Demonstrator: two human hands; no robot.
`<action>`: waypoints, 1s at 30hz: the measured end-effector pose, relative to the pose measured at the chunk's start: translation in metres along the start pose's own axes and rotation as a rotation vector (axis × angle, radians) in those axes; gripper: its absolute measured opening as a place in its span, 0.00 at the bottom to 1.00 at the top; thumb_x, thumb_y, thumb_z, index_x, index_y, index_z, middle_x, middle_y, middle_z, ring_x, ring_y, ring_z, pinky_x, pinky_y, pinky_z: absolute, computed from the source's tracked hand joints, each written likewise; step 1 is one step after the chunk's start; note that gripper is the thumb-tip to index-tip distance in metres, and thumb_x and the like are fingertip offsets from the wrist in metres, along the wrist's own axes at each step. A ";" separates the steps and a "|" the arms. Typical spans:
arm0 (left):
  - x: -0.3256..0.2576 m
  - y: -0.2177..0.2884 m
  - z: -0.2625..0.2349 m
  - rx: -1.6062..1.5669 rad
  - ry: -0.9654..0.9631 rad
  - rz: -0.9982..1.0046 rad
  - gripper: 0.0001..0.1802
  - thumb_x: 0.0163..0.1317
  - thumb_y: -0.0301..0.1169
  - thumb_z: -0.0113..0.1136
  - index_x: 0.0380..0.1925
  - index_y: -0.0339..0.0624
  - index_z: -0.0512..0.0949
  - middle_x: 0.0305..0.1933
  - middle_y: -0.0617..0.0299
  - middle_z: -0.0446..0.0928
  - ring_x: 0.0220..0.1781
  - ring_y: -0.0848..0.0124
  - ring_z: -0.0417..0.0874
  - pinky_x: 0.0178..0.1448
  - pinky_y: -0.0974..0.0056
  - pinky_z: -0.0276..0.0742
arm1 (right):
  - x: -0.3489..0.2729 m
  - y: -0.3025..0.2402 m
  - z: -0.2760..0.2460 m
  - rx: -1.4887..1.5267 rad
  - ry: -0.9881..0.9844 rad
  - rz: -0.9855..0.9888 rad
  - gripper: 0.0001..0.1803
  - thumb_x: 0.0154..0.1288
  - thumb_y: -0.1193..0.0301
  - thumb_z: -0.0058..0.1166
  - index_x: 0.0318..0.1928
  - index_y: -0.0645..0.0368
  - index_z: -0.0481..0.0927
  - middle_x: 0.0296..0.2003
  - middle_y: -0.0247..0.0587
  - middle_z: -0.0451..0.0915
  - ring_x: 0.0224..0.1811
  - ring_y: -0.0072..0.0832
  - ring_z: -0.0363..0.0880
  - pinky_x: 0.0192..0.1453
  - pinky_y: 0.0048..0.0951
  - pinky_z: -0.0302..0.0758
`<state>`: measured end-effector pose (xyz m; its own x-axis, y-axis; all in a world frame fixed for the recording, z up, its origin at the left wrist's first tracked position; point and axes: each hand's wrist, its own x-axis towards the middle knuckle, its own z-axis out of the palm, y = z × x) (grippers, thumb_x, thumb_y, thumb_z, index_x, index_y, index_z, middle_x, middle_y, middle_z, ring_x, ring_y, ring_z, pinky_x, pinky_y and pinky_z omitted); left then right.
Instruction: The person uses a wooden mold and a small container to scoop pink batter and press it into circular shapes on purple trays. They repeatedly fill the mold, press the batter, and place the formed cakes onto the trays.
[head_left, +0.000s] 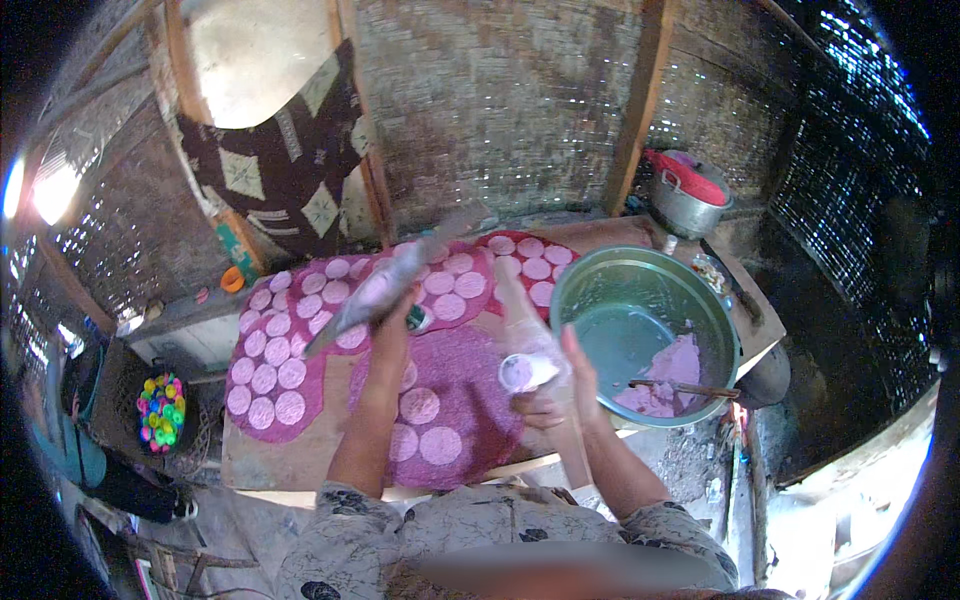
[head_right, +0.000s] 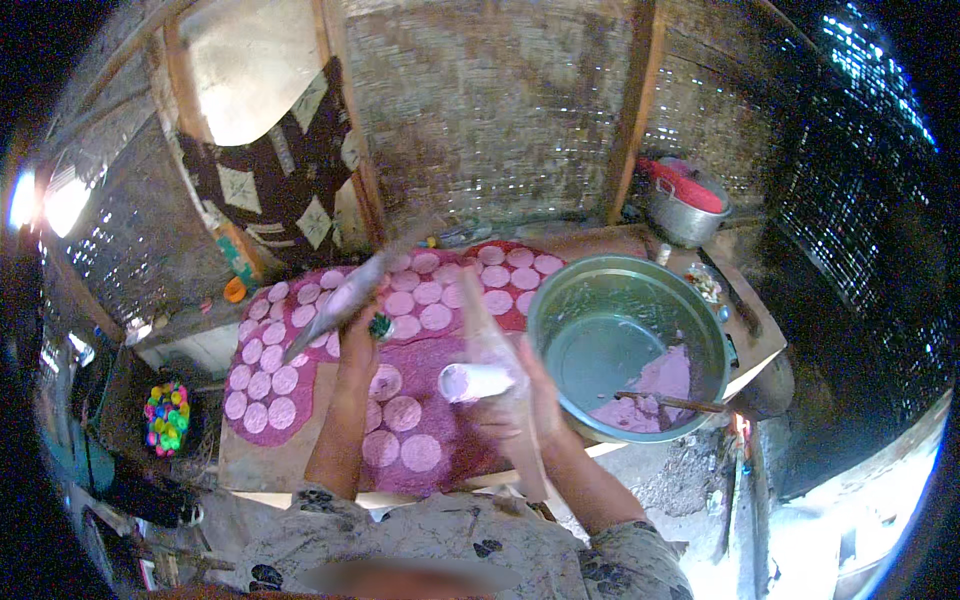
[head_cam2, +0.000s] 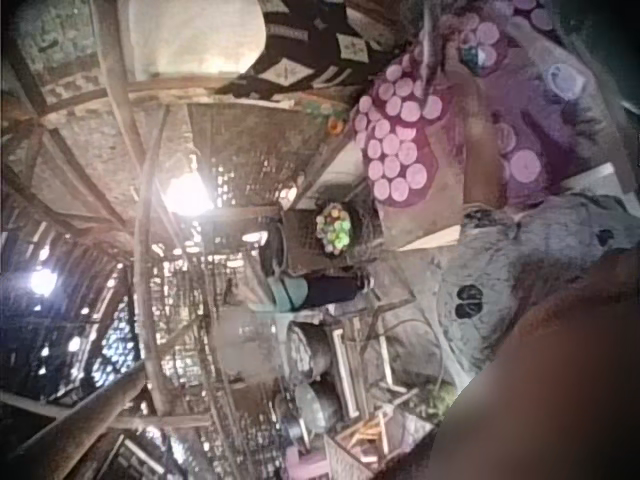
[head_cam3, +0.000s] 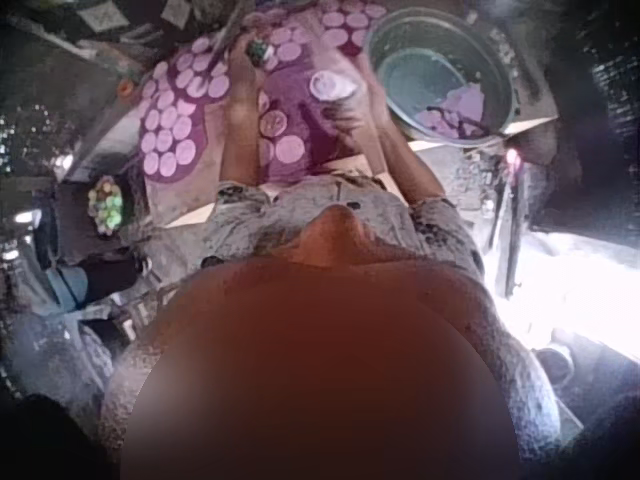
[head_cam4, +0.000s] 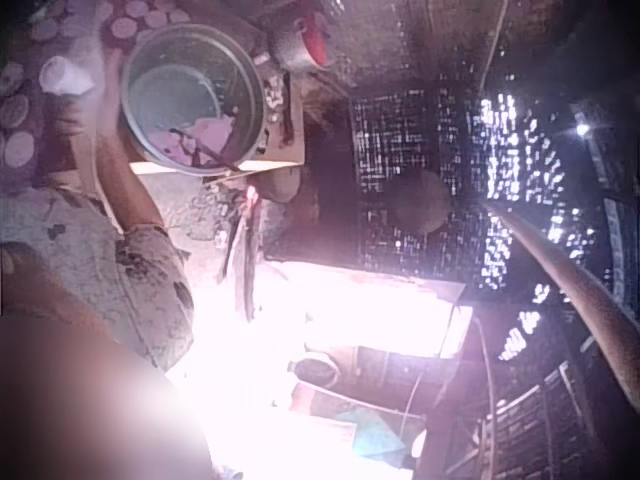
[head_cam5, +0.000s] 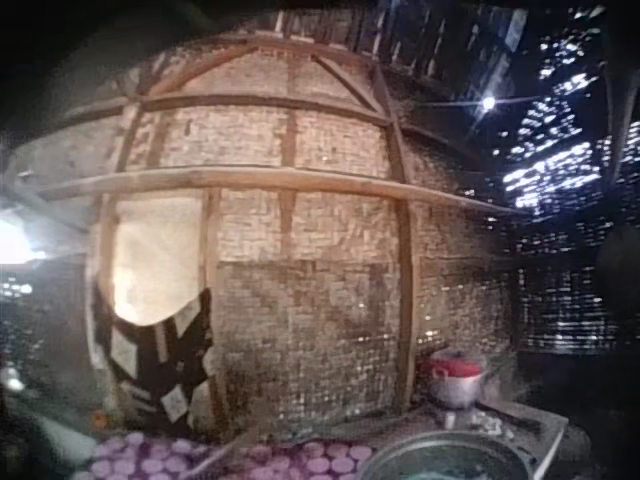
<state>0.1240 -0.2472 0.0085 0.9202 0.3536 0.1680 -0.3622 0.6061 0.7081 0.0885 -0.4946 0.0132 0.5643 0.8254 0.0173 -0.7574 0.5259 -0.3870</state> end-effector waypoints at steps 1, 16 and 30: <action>-0.016 0.013 -0.013 0.117 0.021 -0.011 0.20 0.59 0.40 0.64 0.45 0.38 0.75 0.45 0.58 0.79 0.50 0.63 0.80 0.56 0.57 0.77 | -0.003 -0.004 0.004 -0.082 0.049 -0.041 0.41 0.65 0.34 0.44 0.58 0.60 0.70 0.25 0.38 0.73 0.18 0.19 0.65 0.13 0.19 0.60; -0.105 0.094 -0.083 1.153 -0.741 -0.123 0.30 0.58 0.44 0.64 0.55 0.40 0.69 0.53 0.54 0.75 0.57 0.60 0.77 0.62 0.54 0.72 | 0.035 0.046 0.079 -1.982 -0.193 -0.458 0.47 0.60 0.54 0.61 0.68 0.68 0.53 0.56 0.68 0.71 0.56 0.59 0.76 0.59 0.52 0.73; -0.039 0.095 -0.098 1.126 -0.943 -0.122 0.40 0.57 0.48 0.64 0.65 0.41 0.63 0.61 0.50 0.72 0.62 0.57 0.74 0.67 0.51 0.68 | 0.109 0.040 0.050 -1.471 -0.080 -0.003 0.55 0.58 0.40 0.59 0.72 0.64 0.53 0.59 0.57 0.75 0.56 0.46 0.79 0.60 0.46 0.75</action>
<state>0.0390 -0.1342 0.0021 0.8502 -0.5098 0.1315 -0.3796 -0.4204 0.8241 0.1031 -0.3730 0.0458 0.5086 0.8595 0.0505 0.2793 -0.1092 -0.9540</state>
